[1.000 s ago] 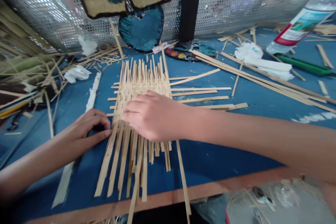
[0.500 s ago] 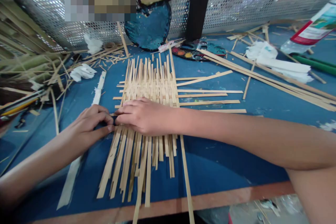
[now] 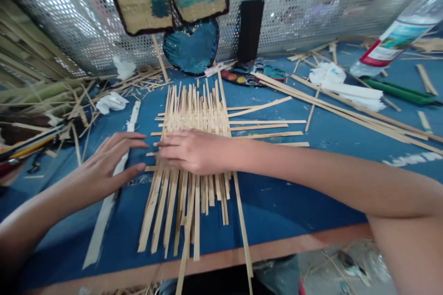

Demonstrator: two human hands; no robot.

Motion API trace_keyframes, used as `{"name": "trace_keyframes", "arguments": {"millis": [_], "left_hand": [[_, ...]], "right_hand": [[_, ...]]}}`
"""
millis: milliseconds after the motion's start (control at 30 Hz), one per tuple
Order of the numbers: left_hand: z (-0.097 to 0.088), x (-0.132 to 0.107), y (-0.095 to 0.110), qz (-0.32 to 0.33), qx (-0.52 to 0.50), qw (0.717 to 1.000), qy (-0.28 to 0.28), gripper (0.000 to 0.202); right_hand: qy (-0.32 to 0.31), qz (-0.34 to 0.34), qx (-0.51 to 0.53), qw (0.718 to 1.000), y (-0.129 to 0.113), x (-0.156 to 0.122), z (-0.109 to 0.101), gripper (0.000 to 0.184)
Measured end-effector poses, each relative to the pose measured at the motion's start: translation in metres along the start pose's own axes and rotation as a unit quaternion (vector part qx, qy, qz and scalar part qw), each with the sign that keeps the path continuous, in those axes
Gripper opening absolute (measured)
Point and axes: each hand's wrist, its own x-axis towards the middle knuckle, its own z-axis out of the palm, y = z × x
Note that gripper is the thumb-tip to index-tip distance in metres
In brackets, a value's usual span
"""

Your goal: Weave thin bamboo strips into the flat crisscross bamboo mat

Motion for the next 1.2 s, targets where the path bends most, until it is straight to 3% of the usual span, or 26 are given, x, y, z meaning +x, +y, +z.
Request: {"name": "trace_keyframes", "arguments": {"millis": [167, 267, 367, 633, 833, 1000, 1100, 1200], "left_hand": [[0.009, 0.002, -0.01, 0.088, -0.003, 0.995, -0.047, 0.044], [0.014, 0.006, -0.016, 0.1, 0.002, 0.995, -0.028, 0.044], [0.017, 0.009, -0.017, 0.115, 0.005, 0.993, -0.012, 0.045], [0.024, 0.014, -0.003, 0.119, 0.045, 0.992, 0.015, 0.049], [0.027, 0.015, 0.0, 0.088, 0.032, 0.996, 0.01, 0.048], [0.019, 0.011, 0.008, 0.069, 0.029, 0.997, 0.026, 0.046], [0.014, 0.016, 0.021, 0.099, 0.019, 0.995, -0.005, 0.042], [0.016, 0.03, 0.041, 0.137, 0.008, 0.989, -0.057, 0.052]], "right_hand": [[-0.067, 0.151, -0.004, 0.986, -0.009, -0.066, -0.046, 0.053], [-0.102, 0.228, -0.018, 0.968, -0.013, -0.105, -0.052, 0.069], [-0.095, 0.24, -0.018, 0.966, -0.011, -0.123, -0.048, 0.065], [-0.073, 0.191, 0.0, 0.979, 0.012, -0.124, -0.056, 0.049], [-0.055, 0.188, -0.007, 0.981, 0.011, -0.13, -0.05, 0.047], [-0.043, 0.192, -0.014, 0.98, 0.01, -0.133, -0.046, 0.047], [-0.029, 0.19, -0.007, 0.981, 0.009, -0.133, -0.046, 0.043], [-0.006, 0.197, -0.003, 0.98, 0.004, -0.122, -0.046, 0.038]]}}
